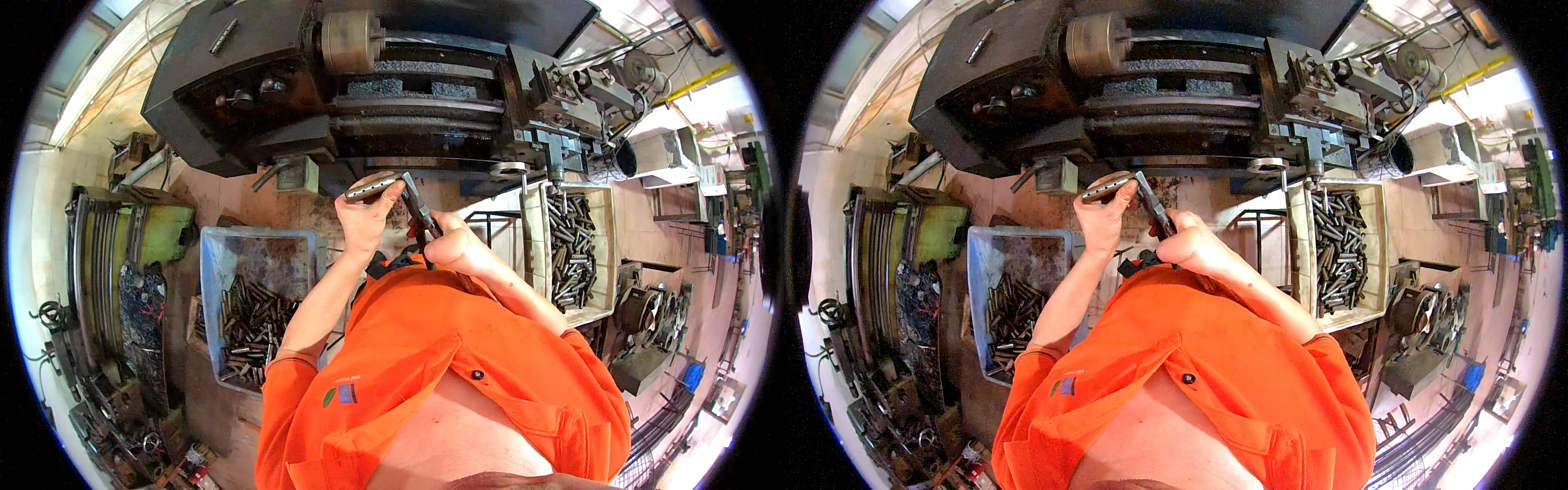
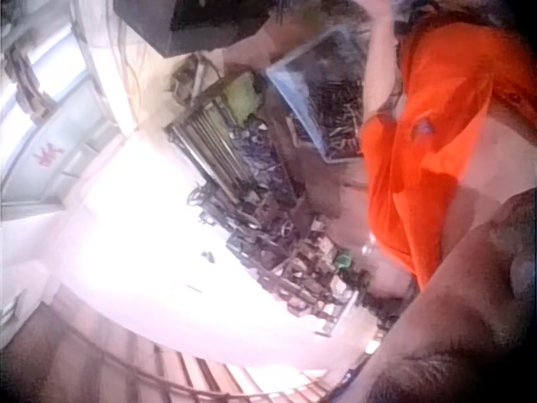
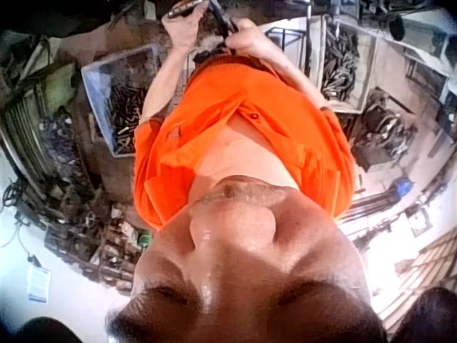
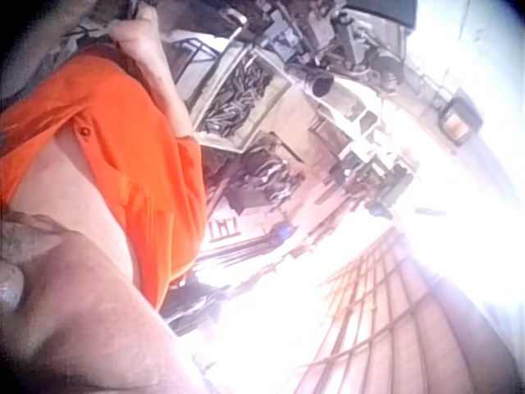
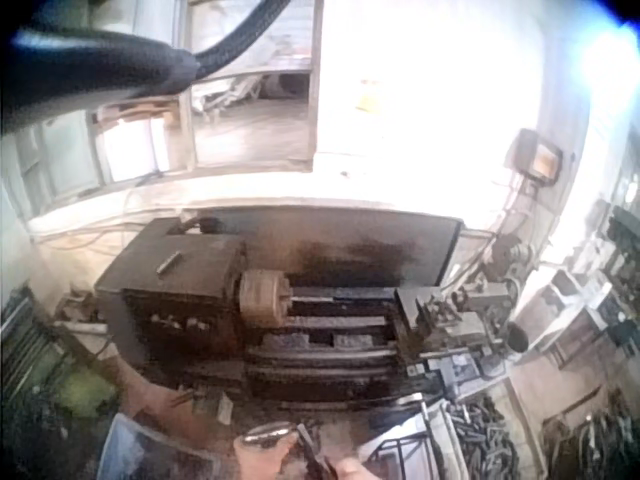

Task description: The person repeatedly picks up cylindrical metal rods from a blue bin and places them into a machine. The person handles the rods one by one, moving them from the bin to the machine's intake area.

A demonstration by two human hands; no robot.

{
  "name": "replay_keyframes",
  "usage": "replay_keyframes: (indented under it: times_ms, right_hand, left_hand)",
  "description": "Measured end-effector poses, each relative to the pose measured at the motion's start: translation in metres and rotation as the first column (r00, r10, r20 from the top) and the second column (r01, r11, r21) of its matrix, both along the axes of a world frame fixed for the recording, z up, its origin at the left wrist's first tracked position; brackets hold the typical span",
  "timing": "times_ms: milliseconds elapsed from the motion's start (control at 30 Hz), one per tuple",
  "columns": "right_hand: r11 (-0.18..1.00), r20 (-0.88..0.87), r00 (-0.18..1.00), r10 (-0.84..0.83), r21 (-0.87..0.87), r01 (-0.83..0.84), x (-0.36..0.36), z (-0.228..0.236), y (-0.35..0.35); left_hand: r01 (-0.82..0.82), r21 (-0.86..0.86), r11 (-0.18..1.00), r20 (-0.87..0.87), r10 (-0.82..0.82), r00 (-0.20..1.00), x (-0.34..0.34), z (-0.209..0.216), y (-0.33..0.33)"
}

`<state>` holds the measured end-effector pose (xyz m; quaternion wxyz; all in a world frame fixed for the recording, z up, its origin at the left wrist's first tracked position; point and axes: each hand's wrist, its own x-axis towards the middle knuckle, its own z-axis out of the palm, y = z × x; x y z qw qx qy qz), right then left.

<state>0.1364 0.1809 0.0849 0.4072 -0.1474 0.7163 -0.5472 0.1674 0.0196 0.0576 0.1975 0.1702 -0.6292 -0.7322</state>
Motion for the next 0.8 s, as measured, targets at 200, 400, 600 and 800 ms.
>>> replay_keyframes:
  times_ms: [200,400,600,800]
  right_hand:
    - [0.999,-0.093,0.995,-0.037,0.021,0.039,0.002,-0.005,0.002]
    - [0.998,-0.088,0.994,-0.067,-0.010,0.066,0.003,-0.008,0.006]
    - [0.996,-0.120,0.988,-0.092,-0.002,0.092,0.005,-0.009,0.009]
    - [0.993,-0.162,0.981,-0.104,0.034,0.111,0.006,-0.011,0.011]
  left_hand:
    - [0.080,-0.039,0.996,-0.037,-0.082,0.996,0.004,-0.001,0.008]
    - [0.054,-0.081,0.995,-0.051,-0.059,0.997,0.004,-0.002,0.008]
    - [0.078,0.000,0.997,0.056,-0.078,0.995,0.006,-0.002,0.011]
    - [0.081,0.306,0.949,0.039,-0.098,0.994,0.003,0.004,0.023]
